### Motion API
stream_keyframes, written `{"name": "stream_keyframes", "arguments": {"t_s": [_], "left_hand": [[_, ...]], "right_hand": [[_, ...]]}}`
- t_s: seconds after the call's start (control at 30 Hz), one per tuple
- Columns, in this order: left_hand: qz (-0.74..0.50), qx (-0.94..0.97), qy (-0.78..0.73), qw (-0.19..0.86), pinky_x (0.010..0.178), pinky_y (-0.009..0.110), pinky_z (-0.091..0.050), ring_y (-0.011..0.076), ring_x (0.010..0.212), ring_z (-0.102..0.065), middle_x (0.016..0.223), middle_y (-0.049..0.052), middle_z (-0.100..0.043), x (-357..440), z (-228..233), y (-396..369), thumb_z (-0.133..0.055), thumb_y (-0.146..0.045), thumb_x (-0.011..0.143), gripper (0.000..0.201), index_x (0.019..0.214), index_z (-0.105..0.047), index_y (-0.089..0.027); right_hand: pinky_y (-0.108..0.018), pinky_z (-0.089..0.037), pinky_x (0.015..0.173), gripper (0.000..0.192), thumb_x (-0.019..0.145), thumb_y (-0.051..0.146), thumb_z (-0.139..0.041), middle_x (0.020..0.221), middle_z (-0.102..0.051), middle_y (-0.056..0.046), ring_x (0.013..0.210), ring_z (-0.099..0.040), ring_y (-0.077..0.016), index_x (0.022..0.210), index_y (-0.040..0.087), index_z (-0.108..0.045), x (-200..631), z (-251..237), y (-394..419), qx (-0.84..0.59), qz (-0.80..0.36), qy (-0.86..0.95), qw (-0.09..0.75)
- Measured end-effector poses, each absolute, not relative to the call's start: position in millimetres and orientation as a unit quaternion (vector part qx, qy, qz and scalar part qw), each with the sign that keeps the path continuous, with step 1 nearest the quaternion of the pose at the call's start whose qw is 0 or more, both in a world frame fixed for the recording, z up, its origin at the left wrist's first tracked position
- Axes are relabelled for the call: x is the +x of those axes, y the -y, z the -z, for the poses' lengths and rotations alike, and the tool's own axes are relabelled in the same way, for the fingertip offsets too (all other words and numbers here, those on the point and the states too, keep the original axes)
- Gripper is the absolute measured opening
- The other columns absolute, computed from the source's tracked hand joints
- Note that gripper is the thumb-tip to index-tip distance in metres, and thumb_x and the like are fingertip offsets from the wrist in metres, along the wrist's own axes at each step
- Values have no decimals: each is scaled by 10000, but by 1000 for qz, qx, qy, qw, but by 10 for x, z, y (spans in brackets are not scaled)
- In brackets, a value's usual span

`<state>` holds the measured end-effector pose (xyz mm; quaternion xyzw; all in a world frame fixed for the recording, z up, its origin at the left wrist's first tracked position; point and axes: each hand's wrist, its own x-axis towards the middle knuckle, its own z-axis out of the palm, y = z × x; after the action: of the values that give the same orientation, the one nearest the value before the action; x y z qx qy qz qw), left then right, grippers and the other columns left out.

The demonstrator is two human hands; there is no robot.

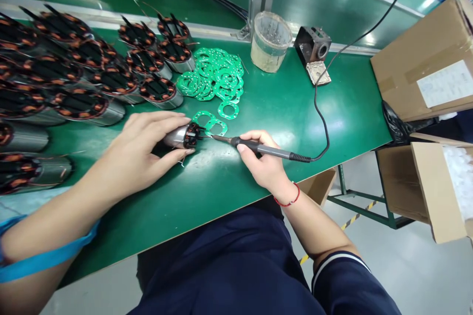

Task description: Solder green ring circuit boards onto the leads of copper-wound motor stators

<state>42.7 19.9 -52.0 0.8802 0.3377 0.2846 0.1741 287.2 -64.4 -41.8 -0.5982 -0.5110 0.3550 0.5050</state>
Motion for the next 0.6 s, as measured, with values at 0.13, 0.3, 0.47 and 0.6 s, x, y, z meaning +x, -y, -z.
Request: {"name": "stream_keyframes", "arguments": {"t_s": [0.13, 0.3, 0.47, 0.6], "left_hand": [[-285, 881, -337, 170, 1040, 544, -516, 350, 1223, -602, 1335, 126, -617, 427, 511, -196, -562, -310, 1003, 458, 1456, -494, -298], [-279, 879, -344, 178, 1031, 556, -518, 353, 1215, -601, 1329, 114, -618, 432, 491, -194, -562, -312, 991, 444, 1432, -515, -313], [-274, 881, -346, 169, 1033, 579, -520, 355, 1219, -598, 1320, 119, -614, 434, 492, -201, -551, -317, 1001, 422, 1420, -506, -313], [-269, 881, -350, 170, 1035, 582, -526, 354, 1212, -603, 1315, 116, -614, 438, 488, -203, -547, -329, 998, 407, 1404, -518, -307]], "right_hand": [[-337, -561, 753, 159, 894, 365, -676, 870, -705, 1, 785, -687, -151, 983, 240, -634, 2870, 408, 638, -600, -361, 504, 506], [-341, -559, 771, 163, 892, 371, -690, 871, -711, -1, 823, -695, -160, 981, 242, -645, 2863, 402, 634, -600, -358, 502, 510], [-342, -563, 774, 168, 898, 377, -688, 871, -715, -2, 831, -696, -162, 988, 240, -649, 2866, 409, 641, -607, -355, 502, 503], [-347, -571, 779, 170, 910, 388, -693, 884, -726, -3, 831, -704, -164, 991, 243, -653, 2879, 432, 649, -602, -342, 514, 507]]}}
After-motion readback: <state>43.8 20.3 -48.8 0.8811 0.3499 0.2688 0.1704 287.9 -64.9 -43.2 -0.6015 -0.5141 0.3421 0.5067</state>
